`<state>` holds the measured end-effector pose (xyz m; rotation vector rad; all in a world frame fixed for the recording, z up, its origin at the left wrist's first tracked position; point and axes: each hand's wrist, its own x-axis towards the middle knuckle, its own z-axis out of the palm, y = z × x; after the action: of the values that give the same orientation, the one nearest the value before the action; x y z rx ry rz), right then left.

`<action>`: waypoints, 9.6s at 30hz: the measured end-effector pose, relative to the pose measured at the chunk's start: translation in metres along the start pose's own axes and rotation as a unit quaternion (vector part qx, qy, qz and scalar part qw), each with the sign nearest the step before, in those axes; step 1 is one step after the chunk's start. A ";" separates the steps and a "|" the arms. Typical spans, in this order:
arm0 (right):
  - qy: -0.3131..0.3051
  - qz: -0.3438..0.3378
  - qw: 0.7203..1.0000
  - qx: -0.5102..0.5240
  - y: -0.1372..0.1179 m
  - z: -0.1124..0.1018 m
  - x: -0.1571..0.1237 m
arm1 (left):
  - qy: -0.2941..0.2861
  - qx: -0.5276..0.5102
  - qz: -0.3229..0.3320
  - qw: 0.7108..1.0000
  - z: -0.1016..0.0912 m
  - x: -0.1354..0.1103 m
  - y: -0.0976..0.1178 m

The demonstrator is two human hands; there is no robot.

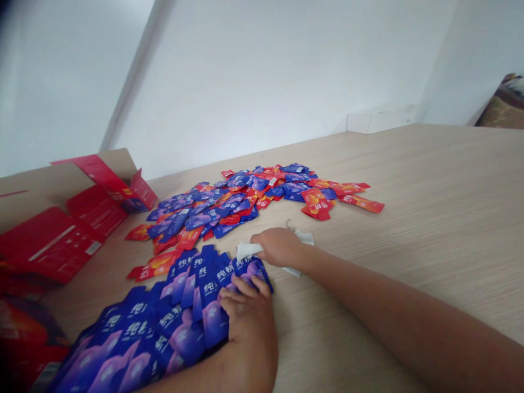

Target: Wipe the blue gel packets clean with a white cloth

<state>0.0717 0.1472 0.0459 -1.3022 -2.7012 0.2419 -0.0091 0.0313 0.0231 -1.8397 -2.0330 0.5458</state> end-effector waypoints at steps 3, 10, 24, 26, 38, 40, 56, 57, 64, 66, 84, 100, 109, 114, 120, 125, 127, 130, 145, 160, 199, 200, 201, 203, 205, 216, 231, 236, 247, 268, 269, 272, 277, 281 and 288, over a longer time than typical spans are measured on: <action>0.027 -0.016 0.999 0.010 0.001 -0.004 -0.002 | 0.014 -0.011 -0.005 1.000 0.003 0.001 0.002; -0.018 -0.106 0.993 0.050 -0.020 0.000 -0.004 | 0.021 -0.001 -0.004 1.000 0.000 -0.002 -0.001; -0.008 -0.119 0.992 0.048 -0.020 -0.002 -0.006 | -0.006 0.033 0.010 0.999 -0.001 -0.001 0.001; -0.016 -0.077 0.997 0.028 -0.017 0.002 -0.004 | 0.006 0.047 0.020 0.999 -0.001 -0.003 0.000; -0.013 -0.129 0.991 0.043 -0.020 -0.007 -0.008 | 0.025 -0.041 -0.004 0.999 -0.002 -0.004 0.000; -0.019 -0.103 0.994 0.031 -0.018 -0.002 -0.005 | 0.026 -0.051 -0.004 0.998 -0.003 -0.004 -0.001; -0.013 -0.068 0.997 0.026 -0.018 0.001 -0.004 | 0.017 -0.037 0.005 0.999 -0.006 -0.006 -0.002; -0.015 -0.058 0.998 0.019 -0.016 0.002 -0.003 | 0.016 -0.038 0.003 0.999 -0.006 -0.007 -0.001; 0.044 0.000 0.999 0.021 -0.004 -0.007 -0.005 | 0.036 -0.013 -0.011 0.999 0.007 -0.005 0.005; 0.047 -0.054 0.996 0.046 -0.008 -0.009 -0.006 | 0.038 0.005 -0.007 0.999 0.010 -0.005 0.006; 0.005 -0.128 0.991 0.037 -0.011 -0.003 -0.006 | 0.000 0.009 0.019 1.000 0.000 -0.004 0.002; -0.014 -0.140 0.990 0.032 -0.017 -0.001 -0.007 | -0.010 0.054 0.033 0.998 -0.002 -0.004 -0.001; 0.039 -0.040 0.998 -0.004 -0.003 0.002 -0.004 | -0.009 0.068 0.031 0.997 -0.005 -0.006 -0.002; 0.024 -0.154 0.986 0.057 -0.017 -0.002 -0.008 | -0.015 0.051 0.045 0.998 -0.005 -0.005 -0.003; 0.012 -0.097 0.995 0.015 -0.006 0.004 -0.002 | 0.016 0.064 0.015 0.998 0.002 -0.006 0.001; 0.055 -0.057 0.997 0.010 0.000 0.001 -0.004 | 0.002 0.048 0.014 0.999 0.001 -0.005 0.000; 0.068 -0.098 0.992 0.038 -0.006 -0.002 -0.006 | 0.001 0.036 0.015 0.999 -0.001 -0.004 -0.001; 0.027 -0.176 0.982 0.064 -0.014 -0.002 -0.006 | 0.007 0.009 0.016 1.000 -0.003 -0.004 -0.002; 0.031 -0.159 0.985 0.062 -0.013 0.001 -0.006 | 0.044 0.039 0.000 0.998 0.010 -0.005 0.006; 0.014 -0.125 0.991 0.047 -0.012 0.001 -0.005 | 0.035 -0.051 -0.007 0.998 0.001 -0.007 0.002; 0.027 -0.027 0.999 0.005 0.005 0.002 -0.001 | 0.019 -0.033 -0.004 0.999 0.002 -0.004 0.001; 0.032 -0.025 0.999 0.004 0.005 0.000 -0.001 | 0.021 -0.040 -0.008 0.999 0.002 -0.004 0.002; 0.039 -0.032 0.999 0.007 0.004 -0.002 -0.002 | 0.025 -0.042 -0.011 0.999 0.003 -0.004 0.002; 0.046 -0.071 0.996 0.024 -0.002 -0.005 -0.004 | 0.035 -0.036 -0.015 0.999 0.004 -0.004 0.003; 0.025 -0.124 0.991 0.043 -0.008 -0.005 -0.005 | 0.040 -0.030 -0.009 0.999 0.004 -0.005 0.003; 0.014 -0.017 1.000 0.003 0.005 -0.003 -0.002 | 0.006 0.058 0.012 0.998 0.001 -0.005 0.002; 0.019 -0.043 0.999 0.010 0.000 -0.006 -0.003 | 0.038 0.079 -0.002 0.996 0.014 -0.005 0.009; 0.010 -0.133 0.989 0.061 -0.010 -0.007 -0.006 | 0.020 0.079 0.019 0.996 0.005 -0.005 0.004; 0.033 -0.048 0.998 0.018 -0.003 -0.005 -0.004 | 0.034 0.054 -0.002 0.998 0.010 -0.004 0.007; -0.007 -0.126 0.991 0.050 -0.012 -0.006 -0.007 | 0.035 0.021 0.004 0.999 0.006 -0.005 0.005; -0.023 -0.138 0.989 0.053 -0.013 -0.005 -0.007 | 0.038 0.014 0.006 0.999 0.006 -0.006 0.005; -0.025 -0.109 0.993 0.040 -0.009 -0.002 -0.005 | 0.046 0.000 0.002 0.999 0.006 -0.007 0.005; 0.007 -0.052 0.998 0.017 -0.003 -0.007 -0.005 | 0.029 -0.030 -0.006 0.999 0.002 -0.006 0.001; 0.002 -0.128 0.990 0.060 -0.013 -0.008 -0.007 | 0.001 -0.081 -0.008 0.997 -0.005 -0.005 -0.004; 0.003 -0.090 0.994 0.057 -0.008 0.007 0.000 | 0.008 -0.050 0.001 0.999 -0.003 -0.005 -0.003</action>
<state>0.0643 0.1417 0.0406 -1.0207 -2.7335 0.3653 -0.0091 0.0258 0.0274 -1.8959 -2.0840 0.4343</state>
